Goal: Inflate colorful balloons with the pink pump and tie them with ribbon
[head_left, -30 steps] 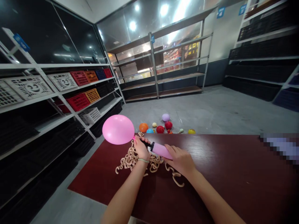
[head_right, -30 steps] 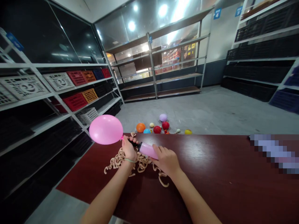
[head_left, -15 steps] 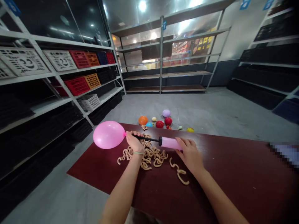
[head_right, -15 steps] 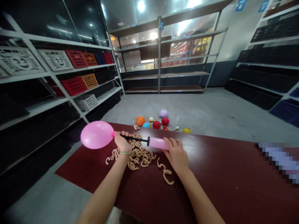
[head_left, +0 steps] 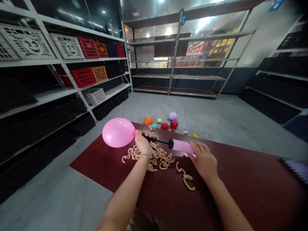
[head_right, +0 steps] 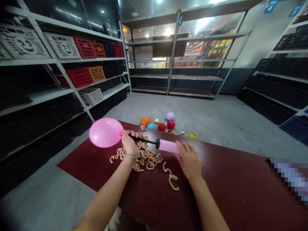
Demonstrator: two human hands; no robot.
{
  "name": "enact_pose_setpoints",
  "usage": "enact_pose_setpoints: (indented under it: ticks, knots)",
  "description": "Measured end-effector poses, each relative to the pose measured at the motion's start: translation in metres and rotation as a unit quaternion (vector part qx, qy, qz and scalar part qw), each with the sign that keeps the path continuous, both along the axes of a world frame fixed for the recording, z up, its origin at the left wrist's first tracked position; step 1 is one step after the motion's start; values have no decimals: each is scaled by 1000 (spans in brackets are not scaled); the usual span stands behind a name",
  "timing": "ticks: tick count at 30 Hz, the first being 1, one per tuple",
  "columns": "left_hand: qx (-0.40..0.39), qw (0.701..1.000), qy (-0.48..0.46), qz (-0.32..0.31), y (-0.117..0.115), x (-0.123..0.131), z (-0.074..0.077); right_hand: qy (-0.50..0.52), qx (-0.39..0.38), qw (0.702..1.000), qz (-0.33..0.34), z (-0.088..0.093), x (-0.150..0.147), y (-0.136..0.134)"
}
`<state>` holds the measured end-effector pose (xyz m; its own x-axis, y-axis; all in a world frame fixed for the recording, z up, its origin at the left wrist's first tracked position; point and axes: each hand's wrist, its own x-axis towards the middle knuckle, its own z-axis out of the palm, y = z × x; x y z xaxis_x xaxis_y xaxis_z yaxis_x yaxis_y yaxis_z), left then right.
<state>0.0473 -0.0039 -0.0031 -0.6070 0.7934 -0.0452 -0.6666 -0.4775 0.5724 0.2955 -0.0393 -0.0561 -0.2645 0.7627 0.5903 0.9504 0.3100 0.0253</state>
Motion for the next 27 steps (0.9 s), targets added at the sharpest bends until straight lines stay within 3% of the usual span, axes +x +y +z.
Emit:
enact_pose_setpoints:
  ticks: [4,9,15,21,27]
  knots:
    - [-11,1000,-19,19,0,-8,5,25,-3,999,-24,0,1,0]
    - [-11,1000,-2,-3,-7,12,0,83,-14,996,-19,-8,-34,-11]
    - [0,998,43,-46,-7,31,-13,77,-44,995,45,-8,-48,-13]
    - [-23,999,20,-41,-5,16,-5,-71,-23,997,31,18,-14,-11]
    - [-21,998,-2,-66,-12,8,1,-161,-8,985,54,24,63,-51]
